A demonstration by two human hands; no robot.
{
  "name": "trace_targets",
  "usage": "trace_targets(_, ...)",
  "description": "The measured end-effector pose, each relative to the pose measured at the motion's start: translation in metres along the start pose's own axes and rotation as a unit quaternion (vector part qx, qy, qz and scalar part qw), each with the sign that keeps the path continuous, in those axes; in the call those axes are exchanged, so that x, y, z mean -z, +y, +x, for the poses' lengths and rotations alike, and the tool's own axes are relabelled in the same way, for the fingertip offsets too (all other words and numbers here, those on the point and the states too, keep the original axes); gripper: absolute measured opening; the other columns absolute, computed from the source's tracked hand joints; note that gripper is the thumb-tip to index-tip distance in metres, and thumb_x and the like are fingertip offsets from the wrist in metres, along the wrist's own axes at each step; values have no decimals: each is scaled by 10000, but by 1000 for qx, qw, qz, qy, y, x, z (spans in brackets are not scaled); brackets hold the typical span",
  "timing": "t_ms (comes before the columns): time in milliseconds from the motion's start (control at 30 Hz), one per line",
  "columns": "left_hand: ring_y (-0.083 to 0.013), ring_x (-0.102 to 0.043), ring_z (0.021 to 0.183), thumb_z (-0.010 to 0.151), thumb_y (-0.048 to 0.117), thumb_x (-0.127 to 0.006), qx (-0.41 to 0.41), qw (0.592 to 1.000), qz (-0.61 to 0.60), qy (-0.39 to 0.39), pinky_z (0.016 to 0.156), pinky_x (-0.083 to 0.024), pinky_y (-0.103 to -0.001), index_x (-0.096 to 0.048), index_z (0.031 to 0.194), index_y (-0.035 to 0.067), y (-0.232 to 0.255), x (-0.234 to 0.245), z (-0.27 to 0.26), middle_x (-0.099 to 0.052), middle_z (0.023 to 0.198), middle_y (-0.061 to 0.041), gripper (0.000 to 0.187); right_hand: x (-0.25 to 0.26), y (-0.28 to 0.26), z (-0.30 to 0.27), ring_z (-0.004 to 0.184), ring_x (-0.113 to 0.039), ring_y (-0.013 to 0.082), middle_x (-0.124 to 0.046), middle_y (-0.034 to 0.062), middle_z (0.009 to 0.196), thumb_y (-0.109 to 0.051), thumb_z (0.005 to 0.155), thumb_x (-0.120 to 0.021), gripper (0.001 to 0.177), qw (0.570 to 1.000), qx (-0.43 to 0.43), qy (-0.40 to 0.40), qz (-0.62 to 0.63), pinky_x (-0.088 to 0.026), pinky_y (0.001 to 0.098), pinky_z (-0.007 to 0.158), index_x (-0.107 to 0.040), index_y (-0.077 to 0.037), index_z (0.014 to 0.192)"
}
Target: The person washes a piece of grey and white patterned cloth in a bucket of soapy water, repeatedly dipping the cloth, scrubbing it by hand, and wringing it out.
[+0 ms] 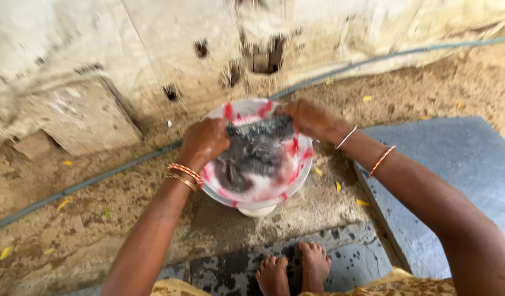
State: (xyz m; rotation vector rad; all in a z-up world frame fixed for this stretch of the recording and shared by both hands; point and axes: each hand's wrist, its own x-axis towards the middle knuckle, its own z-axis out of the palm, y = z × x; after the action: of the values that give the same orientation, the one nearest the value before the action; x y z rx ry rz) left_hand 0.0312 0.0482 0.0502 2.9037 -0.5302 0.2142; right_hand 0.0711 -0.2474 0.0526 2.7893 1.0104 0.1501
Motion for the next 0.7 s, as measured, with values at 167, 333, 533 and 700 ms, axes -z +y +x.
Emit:
trace_targets(167,-161,-473,393,751,-46,-554,65,994,-80,33,375,-428,-317,-704,1239,233,23,119,10,-599,538,-77,582,135,10,2,434,-592,245,-704,188,973,6,1029,-440,392,984,-104,48,133,-499,310,398,-619,-191,1317)
trace_targets(333,-103,-414,365,799,-69,-588,19,992,-69,101,367,-346,-255,-704,1255,230,32,185,14,-550,499,3,558,191,21,-4,540,-558,132,-755,87,960,11,1062,-505,331,974,-35,224,-9,-422,306,403,-710,-172,1246)
trace_targets(533,-115,-378,371,801,-63,-568,66,990,-114,52,354,-355,-254,-681,1276,284,30,170,3,-559,549,-30,599,179,8,-18,410,-523,140,-731,74,907,-115,1051,-563,296,975,-89,204,1,-444,269,302,-675,-248,1290)
trace_targets(700,-140,-508,436,809,-32,-602,21,999,-38,-21,376,-431,-301,-643,1311,238,16,62,-12,-634,646,-64,572,76,-16,-19,532,-647,158,-749,40,923,-234,979,-592,403,996,-47,61,35,-530,305,413,-610,-278,1379)
